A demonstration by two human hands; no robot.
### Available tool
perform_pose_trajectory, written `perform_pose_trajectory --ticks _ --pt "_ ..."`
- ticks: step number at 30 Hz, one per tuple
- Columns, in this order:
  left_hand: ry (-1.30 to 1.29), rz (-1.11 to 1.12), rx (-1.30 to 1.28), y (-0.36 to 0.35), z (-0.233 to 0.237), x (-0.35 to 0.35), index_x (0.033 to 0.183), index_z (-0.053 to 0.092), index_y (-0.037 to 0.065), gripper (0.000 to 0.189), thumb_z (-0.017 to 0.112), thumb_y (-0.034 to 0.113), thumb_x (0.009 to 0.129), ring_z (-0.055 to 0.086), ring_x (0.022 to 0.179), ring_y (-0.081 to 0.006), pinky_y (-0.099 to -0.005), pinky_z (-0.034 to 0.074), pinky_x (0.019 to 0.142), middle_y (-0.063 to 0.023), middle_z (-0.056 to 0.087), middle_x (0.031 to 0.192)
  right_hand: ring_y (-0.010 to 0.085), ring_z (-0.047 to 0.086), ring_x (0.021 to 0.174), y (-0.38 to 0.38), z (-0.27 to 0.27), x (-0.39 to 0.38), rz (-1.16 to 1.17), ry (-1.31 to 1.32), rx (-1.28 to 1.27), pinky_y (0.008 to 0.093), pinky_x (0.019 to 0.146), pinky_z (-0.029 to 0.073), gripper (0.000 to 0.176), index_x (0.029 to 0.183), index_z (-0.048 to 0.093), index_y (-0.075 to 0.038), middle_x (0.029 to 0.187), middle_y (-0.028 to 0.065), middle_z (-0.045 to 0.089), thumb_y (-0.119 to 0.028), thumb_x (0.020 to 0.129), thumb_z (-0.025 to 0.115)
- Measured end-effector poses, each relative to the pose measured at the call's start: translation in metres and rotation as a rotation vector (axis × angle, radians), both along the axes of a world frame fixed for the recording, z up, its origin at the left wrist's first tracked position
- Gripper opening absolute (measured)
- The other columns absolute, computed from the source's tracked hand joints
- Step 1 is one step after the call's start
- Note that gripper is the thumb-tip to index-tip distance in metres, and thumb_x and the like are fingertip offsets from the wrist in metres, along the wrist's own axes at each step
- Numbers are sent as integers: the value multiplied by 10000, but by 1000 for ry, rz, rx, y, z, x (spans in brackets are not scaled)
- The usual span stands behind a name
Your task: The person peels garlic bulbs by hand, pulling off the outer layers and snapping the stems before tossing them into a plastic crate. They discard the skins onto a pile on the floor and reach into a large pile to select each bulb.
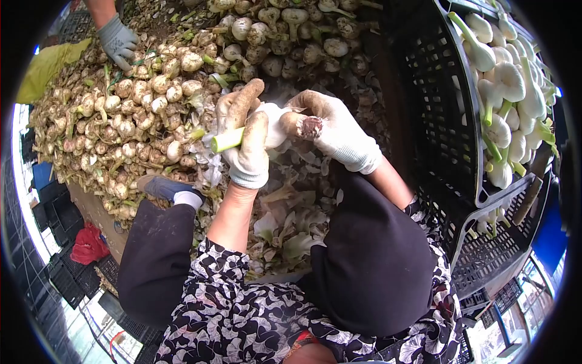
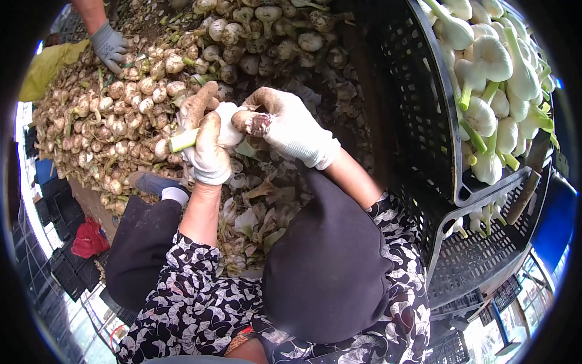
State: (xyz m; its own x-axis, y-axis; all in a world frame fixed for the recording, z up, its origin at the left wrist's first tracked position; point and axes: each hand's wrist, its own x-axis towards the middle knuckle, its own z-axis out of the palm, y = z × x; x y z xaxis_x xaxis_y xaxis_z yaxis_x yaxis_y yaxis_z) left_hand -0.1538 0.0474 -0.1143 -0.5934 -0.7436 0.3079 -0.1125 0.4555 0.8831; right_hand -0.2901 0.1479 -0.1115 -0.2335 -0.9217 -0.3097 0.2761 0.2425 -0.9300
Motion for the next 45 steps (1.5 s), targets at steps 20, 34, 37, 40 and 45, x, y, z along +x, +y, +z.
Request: perform_pose_trajectory --ticks 20,34,37,40,45 --pt "502 3 1052 4 -1 1 1256 534 15 352 461 108 925 606 946 -213 -342 494 862 -114 633 1012 97 558 688 2 -84 -5 105 452 106 279 655 484 223 974 628 46 805 60 650 -159 909 569" --pt "465 80 1538 -2 -4 -17 1287 430 74 468 440 404 955 533 1109 -237 -377 424 940 -116 531 1272 221 648 844 -11 -30 -3 -81 246 -398 310 716 529 604 1299 471 12 1026 116 634 -360 859 652" --pt "250 -5 1095 0 -1 -12 1334 438 15 568 533 404 932 488 1165 -182 -342 381 1003 -96 507 1307 113 621 702 -9 -34 -5 -32 -293 -195 242 549 503 534 1249 512 -4 909 67 626 -410 910 587" --pt "199 -185 1118 -10 11 0 1355 427 18 601 588 385 906 502 1160 -186 -332 424 969 -104 481 1338 113 581 600 -6 -25 -10 166 -526 -146 237 490 474 471 1119 544 -31 809 52 610 -465 947 484" --pt "413 -49 1222 -3 3 -8 1270 493 55 489 584 374 911 572 1054 -203 -351 497 892 -116 552 1255 148 587 639 -9 -35 -7 -88 -854 -18 268 543 499 497 1113 524 -39 918 96 612 -501 934 482"
